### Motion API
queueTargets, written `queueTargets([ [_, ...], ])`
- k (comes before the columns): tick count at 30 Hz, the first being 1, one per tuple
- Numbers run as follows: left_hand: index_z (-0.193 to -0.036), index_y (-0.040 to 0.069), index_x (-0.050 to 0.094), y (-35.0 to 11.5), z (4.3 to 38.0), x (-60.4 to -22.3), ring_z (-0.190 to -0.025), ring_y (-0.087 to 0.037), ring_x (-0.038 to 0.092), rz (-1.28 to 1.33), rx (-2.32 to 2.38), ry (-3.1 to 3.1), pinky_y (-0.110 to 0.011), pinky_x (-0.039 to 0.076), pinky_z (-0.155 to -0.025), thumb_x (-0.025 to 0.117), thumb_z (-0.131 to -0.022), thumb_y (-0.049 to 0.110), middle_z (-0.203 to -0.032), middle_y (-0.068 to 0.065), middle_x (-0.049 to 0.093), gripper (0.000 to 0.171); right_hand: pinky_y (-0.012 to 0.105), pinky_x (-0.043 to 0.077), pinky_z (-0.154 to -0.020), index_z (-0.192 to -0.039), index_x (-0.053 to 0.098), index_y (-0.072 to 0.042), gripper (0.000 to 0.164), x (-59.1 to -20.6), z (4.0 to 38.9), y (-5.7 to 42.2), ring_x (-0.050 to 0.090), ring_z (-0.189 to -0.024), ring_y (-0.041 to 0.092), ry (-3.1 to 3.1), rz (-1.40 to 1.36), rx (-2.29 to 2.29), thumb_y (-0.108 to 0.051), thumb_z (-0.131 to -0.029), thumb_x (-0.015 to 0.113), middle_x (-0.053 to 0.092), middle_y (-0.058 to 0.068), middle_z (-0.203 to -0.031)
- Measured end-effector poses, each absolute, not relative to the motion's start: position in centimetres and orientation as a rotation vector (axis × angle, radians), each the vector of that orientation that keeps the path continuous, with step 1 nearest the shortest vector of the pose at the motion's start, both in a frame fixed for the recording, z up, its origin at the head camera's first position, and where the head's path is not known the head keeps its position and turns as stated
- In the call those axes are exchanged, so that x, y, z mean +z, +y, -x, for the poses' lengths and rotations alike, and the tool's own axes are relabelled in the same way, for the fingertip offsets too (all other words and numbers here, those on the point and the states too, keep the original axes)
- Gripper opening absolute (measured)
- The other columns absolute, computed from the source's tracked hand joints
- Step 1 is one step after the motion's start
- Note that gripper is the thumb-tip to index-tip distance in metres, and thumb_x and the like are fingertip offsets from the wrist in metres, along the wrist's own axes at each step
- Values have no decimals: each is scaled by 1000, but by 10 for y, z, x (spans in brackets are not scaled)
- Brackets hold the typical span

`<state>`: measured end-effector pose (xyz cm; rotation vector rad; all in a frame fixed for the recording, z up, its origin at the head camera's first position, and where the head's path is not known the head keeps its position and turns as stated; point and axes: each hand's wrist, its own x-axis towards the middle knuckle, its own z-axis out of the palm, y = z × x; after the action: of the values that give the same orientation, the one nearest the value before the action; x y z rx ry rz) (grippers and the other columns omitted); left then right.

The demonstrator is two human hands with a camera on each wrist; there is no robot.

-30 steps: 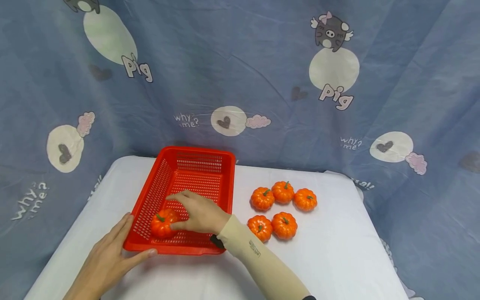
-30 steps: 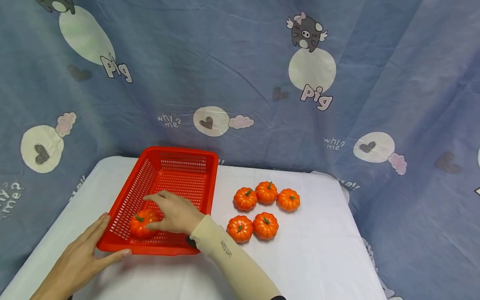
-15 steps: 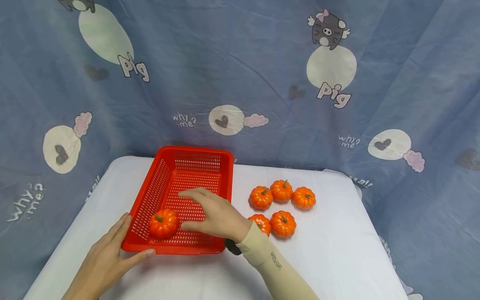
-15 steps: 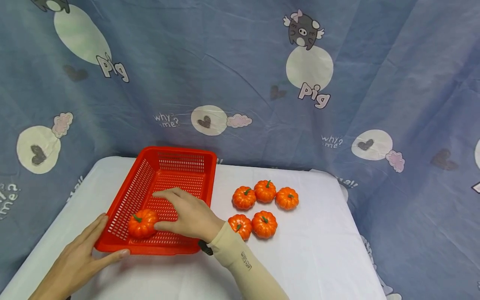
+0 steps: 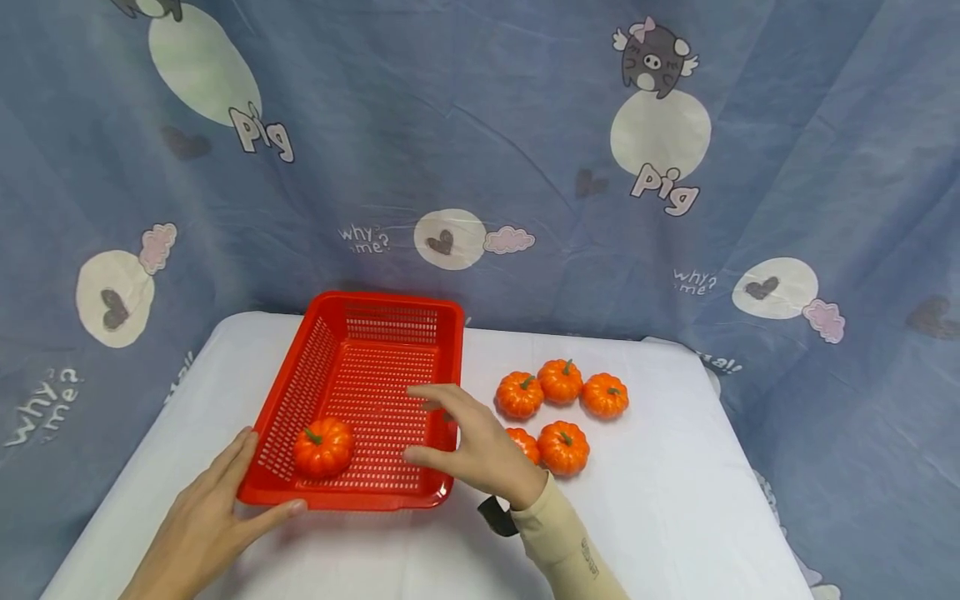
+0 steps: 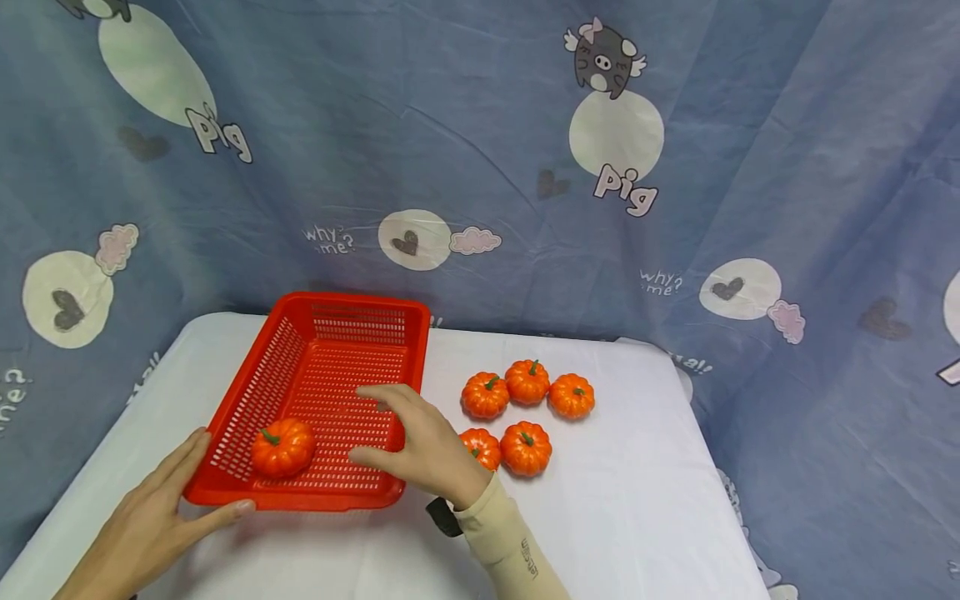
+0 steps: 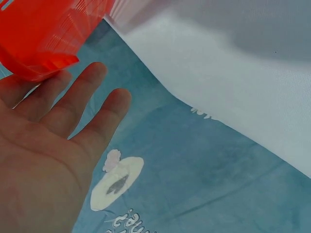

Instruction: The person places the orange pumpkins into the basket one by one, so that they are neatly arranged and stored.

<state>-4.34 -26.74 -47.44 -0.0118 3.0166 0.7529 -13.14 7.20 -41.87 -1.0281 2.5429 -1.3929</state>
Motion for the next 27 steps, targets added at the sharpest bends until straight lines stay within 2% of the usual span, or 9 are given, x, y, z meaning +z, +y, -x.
queueTargets([
  [6, -161, 1, 6, -267, 44, -476, -134, -58, 32, 43, 725, 2991, -79, 30, -100, 68, -77, 78, -161, -32, 20, 130, 43, 53, -100, -146, 50, -31, 67, -427, 125, 86, 55, -118, 9, 2548, 965, -1473, -32, -87, 83, 55, -14, -138],
  [12, -161, 1, 4, -267, 45, -476, -134, -58, 31, 67, 722, 2967, -80, 29, -100, 65, -75, 81, -161, -33, 18, 133, 40, 53, -98, -146, 50, -31, 68, -436, 123, 102, 58, -120, 22, 2591, 953, -1513, -29, -87, 84, 56, -10, -140],
  [17, -161, 1, 6, -267, 45, -476, -134, -58, 33, 52, 738, 2983, -80, 30, -100, 68, -76, 79, -161, -32, 20, 131, 39, 54, -97, -144, 53, -28, 68, -442, 120, 119, 59, -120, 20, 2662, 871, -1508, -27, -84, 86, 59, -4, -139],
  [23, -161, 1, 5, -267, 45, -475, -132, -58, 34, 66, 722, 2978, -80, 31, -99, 67, -75, 80, -161, -32, 20, 132, 49, 52, -102, -143, 54, -27, 66, -448, 115, 141, 58, -122, 16, 2743, 763, -1511, -30, -85, 85, 58, -10, -138],
  [27, -161, 1, 3, -267, 46, -474, -132, -59, 32, 88, 706, 2946, -80, 29, -99, 63, -75, 84, -161, -33, 18, 134, 43, 52, -103, -142, 56, -20, 67, -451, 115, 155, 58, -122, 13, 2793, 762, -1533, -22, -83, 87, 60, -11, -136],
])
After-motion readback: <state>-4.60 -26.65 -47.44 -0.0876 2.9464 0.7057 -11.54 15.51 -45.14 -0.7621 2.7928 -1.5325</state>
